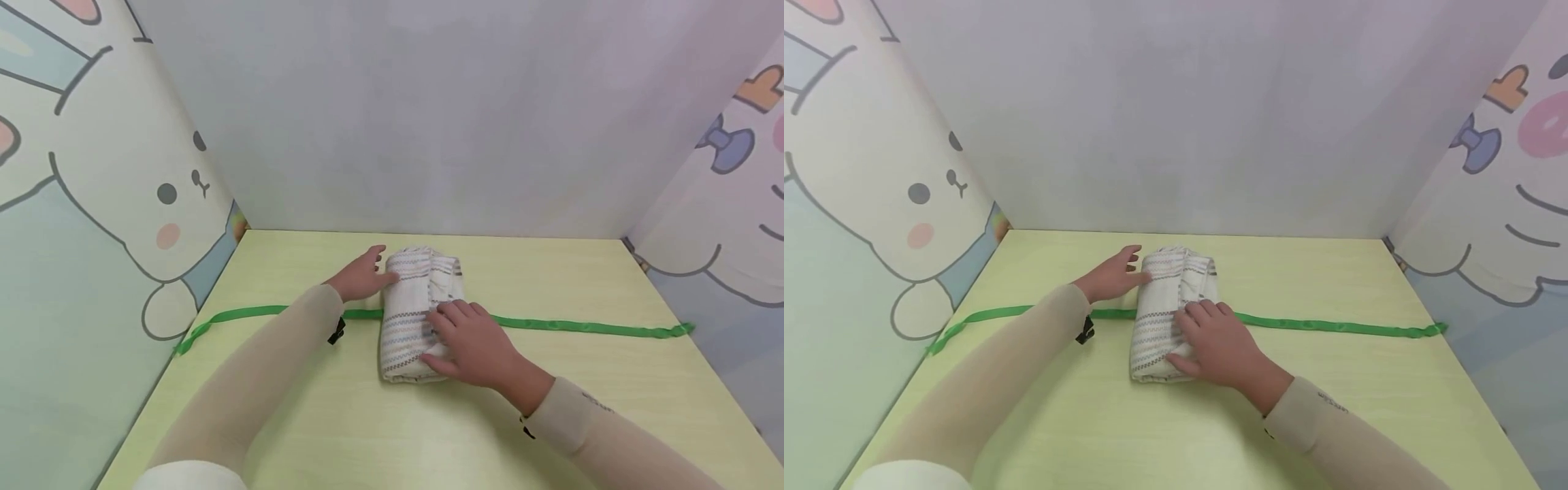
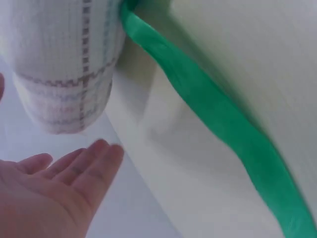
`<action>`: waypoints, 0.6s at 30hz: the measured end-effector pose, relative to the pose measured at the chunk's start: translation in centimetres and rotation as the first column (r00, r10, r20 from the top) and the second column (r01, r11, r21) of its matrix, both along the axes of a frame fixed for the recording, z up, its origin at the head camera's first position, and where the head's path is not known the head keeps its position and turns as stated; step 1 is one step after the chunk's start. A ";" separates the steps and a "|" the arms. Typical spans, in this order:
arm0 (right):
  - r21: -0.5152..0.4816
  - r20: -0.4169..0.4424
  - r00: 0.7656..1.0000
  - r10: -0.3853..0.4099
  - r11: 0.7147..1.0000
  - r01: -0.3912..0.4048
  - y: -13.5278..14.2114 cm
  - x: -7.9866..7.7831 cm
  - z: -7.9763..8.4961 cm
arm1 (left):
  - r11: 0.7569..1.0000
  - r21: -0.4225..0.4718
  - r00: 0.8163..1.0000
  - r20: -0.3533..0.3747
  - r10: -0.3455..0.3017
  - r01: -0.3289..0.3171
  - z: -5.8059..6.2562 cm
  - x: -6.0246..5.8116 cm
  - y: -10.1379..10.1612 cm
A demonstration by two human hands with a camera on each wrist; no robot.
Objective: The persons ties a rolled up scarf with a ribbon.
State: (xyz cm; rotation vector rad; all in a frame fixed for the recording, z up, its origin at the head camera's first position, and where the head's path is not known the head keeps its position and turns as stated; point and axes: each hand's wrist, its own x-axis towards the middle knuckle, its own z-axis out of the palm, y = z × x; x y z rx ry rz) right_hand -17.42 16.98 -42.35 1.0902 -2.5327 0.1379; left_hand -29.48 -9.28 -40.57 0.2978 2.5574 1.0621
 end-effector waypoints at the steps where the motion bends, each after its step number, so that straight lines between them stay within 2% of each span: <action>1: -0.014 -0.001 1.000 -0.015 1.000 0.015 0.1 -0.1 0.0 | 0.998 -0.059 0.999 -0.038 -0.019 0.017 0.0 0.3 -0.2; 4: -0.078 0.008 0.998 -0.058 0.995 0.058 0.4 -0.5 0.2 | 0.977 -0.213 0.990 -0.129 -0.061 0.032 0.0 1.0 -0.6; 6: -0.121 0.008 0.996 -0.086 0.989 0.087 0.8 -0.9 0.2 | 0.964 -0.265 0.983 -0.169 -0.077 0.030 -0.1 1.5 -0.7; 11: -0.184 -0.008 0.991 -0.137 0.974 0.133 2.2 -1.7 -0.3 | 0.953 -0.303 0.957 -0.267 -0.111 0.025 -0.1 2.7 -1.0; 15: -0.191 0.007 0.983 -0.186 0.964 0.184 3.4 -2.2 -0.9 | 0.951 -0.309 0.922 -0.364 -0.130 0.012 -0.1 3.7 -1.5; 18: -0.188 0.049 0.969 -0.241 0.951 0.246 4.2 -2.6 -1.4 | 0.952 -0.307 0.897 -0.421 -0.136 0.000 -0.1 4.3 -1.7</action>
